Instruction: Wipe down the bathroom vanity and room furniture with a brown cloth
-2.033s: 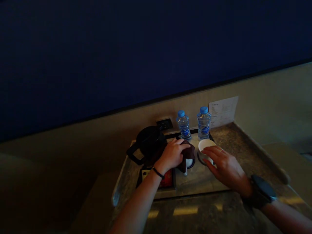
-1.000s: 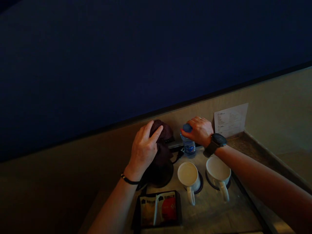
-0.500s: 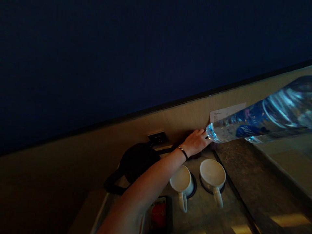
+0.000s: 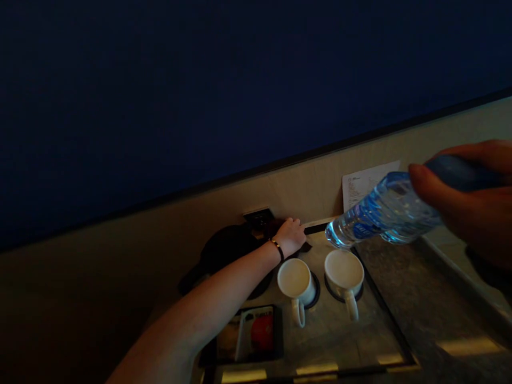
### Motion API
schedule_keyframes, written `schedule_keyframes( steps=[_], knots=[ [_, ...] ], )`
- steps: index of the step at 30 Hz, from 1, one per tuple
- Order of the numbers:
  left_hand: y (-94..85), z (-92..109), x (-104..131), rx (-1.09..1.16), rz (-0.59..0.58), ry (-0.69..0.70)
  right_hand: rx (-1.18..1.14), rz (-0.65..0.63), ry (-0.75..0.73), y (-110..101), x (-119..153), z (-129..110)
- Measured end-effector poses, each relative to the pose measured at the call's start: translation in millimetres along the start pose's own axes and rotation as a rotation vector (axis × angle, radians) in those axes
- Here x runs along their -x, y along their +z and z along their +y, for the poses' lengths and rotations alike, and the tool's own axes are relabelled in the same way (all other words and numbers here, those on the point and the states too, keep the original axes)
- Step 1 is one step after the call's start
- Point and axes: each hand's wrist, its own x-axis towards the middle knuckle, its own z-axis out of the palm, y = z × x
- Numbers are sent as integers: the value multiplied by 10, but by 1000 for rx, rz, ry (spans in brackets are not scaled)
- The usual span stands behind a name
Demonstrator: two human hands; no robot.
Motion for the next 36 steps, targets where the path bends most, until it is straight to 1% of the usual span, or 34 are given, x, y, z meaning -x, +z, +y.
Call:
schedule_keyframes(
  steps=[2,3,4,6,8,10,12,14,15,16,17,18,19,21,22,23,25,27,30,32,34,36],
  knots=[
    [-89,-24,45,-1,-7,-50,-7,66,-87,128,-71,-156],
    [-162,-54,84,6,13,-70,-37,99,-126,200,-101,-220],
    [-255,-96,144,12,46,-88,-83,120,-150,275,-125,-276],
    [-487,-217,340,6,129,-146,-177,116,-146,440,-152,-374],
    [-740,-375,637,-21,194,-257,-245,83,-98,618,-143,-460],
    [-962,-553,1002,-77,274,-398,-288,44,-40,802,-100,-537],
    [-1117,-720,1368,-177,426,-536,-326,12,1,983,-30,-597],
    [-1197,-835,1644,-299,615,-642,-357,-31,23,1153,60,-635],
    [-1208,-861,1720,-342,690,-667,-364,-58,27,1232,112,-645],
    [-1197,-864,1745,-361,730,-658,-369,-86,26,1308,167,-651],
    [-1162,-844,1716,-357,728,-612,-370,-113,15,1378,225,-654],
    [-1101,-808,1637,-334,686,-530,-372,-141,-6,1443,282,-654],
    [-1016,-763,1521,-299,619,-436,-376,-167,-40,1500,337,-653],
    [-796,-679,1237,-213,455,-257,-385,-203,-129,1585,424,-640],
    [-679,-655,1106,-171,389,-199,-389,-216,-169,1609,451,-627],
    [-571,-649,1006,-135,339,-171,-393,-231,-203,1619,467,-608],
    [-412,-692,929,-76,276,-188,-398,-250,-244,1605,466,-554],
    [-344,-786,1002,-28,234,-255,-409,-270,-254,1568,447,-498],
    [-360,-917,1211,5,164,-355,-418,-318,-279,1538,454,-482],
    [-389,-950,1317,1,124,-410,-389,-335,-324,1562,497,-546],
    [-402,-956,1390,-7,126,-438,-327,-328,-364,1616,546,-648],
    [-398,-978,1463,-12,204,-446,-281,-338,-393,1675,576,-744]
  ],
)
